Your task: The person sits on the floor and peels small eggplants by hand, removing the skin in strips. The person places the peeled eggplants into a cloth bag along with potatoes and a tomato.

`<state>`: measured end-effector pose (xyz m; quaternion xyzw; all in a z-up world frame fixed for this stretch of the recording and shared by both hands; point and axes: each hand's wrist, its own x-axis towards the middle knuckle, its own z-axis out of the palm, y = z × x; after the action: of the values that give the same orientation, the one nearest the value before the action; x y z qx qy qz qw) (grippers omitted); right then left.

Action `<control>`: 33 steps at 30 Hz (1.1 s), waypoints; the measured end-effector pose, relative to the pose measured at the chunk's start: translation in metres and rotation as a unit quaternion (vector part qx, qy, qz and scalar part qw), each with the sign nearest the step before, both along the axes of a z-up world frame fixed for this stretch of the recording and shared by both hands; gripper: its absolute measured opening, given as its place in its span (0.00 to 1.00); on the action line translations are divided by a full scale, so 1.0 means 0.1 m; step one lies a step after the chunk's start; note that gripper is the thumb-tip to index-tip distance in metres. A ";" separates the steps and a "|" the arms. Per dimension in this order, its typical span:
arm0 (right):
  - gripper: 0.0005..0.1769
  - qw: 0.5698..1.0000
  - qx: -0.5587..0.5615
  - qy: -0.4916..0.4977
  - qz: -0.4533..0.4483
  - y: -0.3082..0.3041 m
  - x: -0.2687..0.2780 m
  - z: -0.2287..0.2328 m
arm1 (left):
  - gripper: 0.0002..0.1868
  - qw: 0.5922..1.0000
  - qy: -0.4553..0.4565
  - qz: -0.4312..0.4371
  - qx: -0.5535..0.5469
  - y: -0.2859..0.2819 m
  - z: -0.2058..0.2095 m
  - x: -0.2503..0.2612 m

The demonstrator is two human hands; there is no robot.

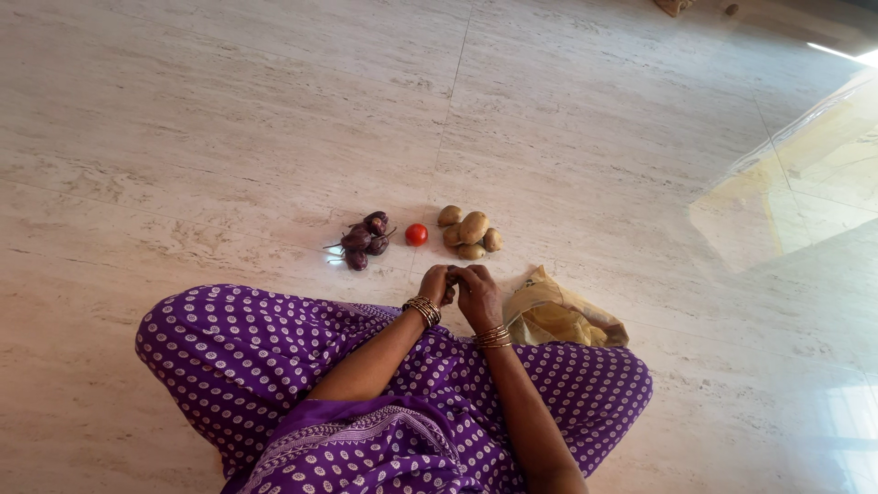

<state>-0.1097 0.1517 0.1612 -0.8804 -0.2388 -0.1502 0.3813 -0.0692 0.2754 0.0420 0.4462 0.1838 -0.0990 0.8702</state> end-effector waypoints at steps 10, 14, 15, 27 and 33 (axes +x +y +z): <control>0.12 1.000 -0.017 -0.005 0.016 0.01 -0.04 0.01 | 0.14 1.000 0.008 0.007 0.000 0.01 -0.04 0.01; 0.10 0.999 -0.020 -0.038 -0.033 -0.02 -0.01 0.03 | 0.11 1.000 0.017 0.009 -0.024 -0.03 -0.07 0.02; 0.10 0.998 -0.017 -0.044 -0.042 -0.03 -0.02 0.03 | 0.12 1.000 0.014 0.006 -0.026 -0.04 -0.07 0.02; 0.08 0.999 0.020 -0.046 -0.019 -0.01 -0.01 -0.01 | 0.19 1.000 -0.004 -0.004 -0.018 -0.05 -0.15 0.04; 0.09 0.999 0.009 -0.030 0.003 0.02 -0.04 0.00 | 0.19 1.000 0.014 0.016 0.002 -0.04 -0.14 0.04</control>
<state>-0.1137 0.1535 0.1612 -0.8712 -0.2517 -0.1776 0.3823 -0.0652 0.2710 0.0279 0.4438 0.2035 -0.0912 0.8679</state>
